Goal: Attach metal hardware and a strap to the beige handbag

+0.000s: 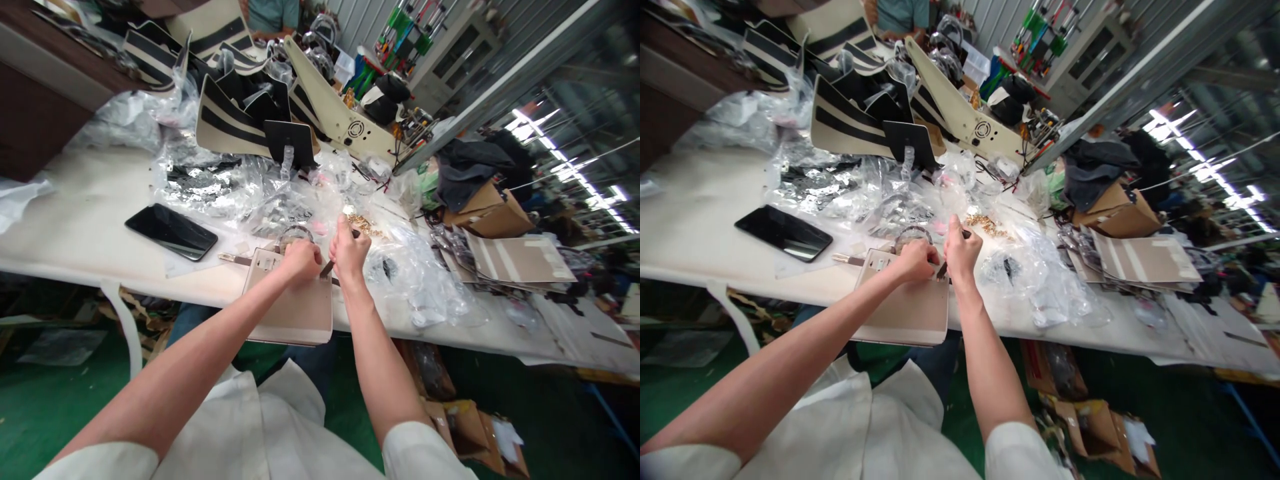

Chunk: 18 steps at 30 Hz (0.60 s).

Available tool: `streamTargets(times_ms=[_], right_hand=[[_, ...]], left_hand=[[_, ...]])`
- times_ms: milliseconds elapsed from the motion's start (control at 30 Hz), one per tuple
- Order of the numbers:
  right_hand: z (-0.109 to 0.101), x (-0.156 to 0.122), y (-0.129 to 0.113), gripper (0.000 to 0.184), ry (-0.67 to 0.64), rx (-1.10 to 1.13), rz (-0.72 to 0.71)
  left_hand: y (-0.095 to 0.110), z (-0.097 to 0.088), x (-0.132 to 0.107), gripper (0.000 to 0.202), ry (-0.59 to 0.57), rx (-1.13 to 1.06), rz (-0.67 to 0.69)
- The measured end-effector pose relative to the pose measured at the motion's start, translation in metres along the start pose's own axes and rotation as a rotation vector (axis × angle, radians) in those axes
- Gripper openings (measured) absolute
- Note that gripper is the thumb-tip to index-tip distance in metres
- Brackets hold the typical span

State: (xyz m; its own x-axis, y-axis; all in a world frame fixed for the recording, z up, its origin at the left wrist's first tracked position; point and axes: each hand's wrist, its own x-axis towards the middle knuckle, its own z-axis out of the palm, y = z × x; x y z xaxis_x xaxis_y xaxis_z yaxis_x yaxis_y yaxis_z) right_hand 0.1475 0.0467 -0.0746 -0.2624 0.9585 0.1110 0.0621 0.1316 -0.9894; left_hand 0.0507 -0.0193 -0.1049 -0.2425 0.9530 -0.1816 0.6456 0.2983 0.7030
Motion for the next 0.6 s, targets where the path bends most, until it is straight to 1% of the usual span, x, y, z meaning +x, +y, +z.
streamTargets(times_ms=[100,200,300,367,533,600], right_hand=[[-0.012,-0.028,0.000,0.069,0.007,-0.015,-0.016],[-0.019,-0.042,-0.004,0.071,0.040,-0.052,-0.098],[-0.019,-0.041,-0.010,0.073,0.098,-0.078,-0.194],[-0.017,-0.038,-0.013,0.074,0.114,-0.081,-0.227],[-0.012,-0.042,-0.009,0.072,0.056,-0.097,-0.191],[-0.012,-0.045,-0.007,0.070,0.058,-0.104,-0.176]], left_hand=[[0.000,0.002,0.001,0.018,0.016,0.018,0.004],[0.000,0.004,0.001,0.019,0.026,0.040,-0.006],[-0.001,0.004,0.001,0.022,0.035,0.043,0.003],[-0.001,0.004,0.000,0.023,0.039,0.042,0.010],[-0.002,0.002,-0.003,0.022,0.044,0.033,0.019],[-0.003,0.003,-0.004,0.024,0.054,0.021,0.035]])
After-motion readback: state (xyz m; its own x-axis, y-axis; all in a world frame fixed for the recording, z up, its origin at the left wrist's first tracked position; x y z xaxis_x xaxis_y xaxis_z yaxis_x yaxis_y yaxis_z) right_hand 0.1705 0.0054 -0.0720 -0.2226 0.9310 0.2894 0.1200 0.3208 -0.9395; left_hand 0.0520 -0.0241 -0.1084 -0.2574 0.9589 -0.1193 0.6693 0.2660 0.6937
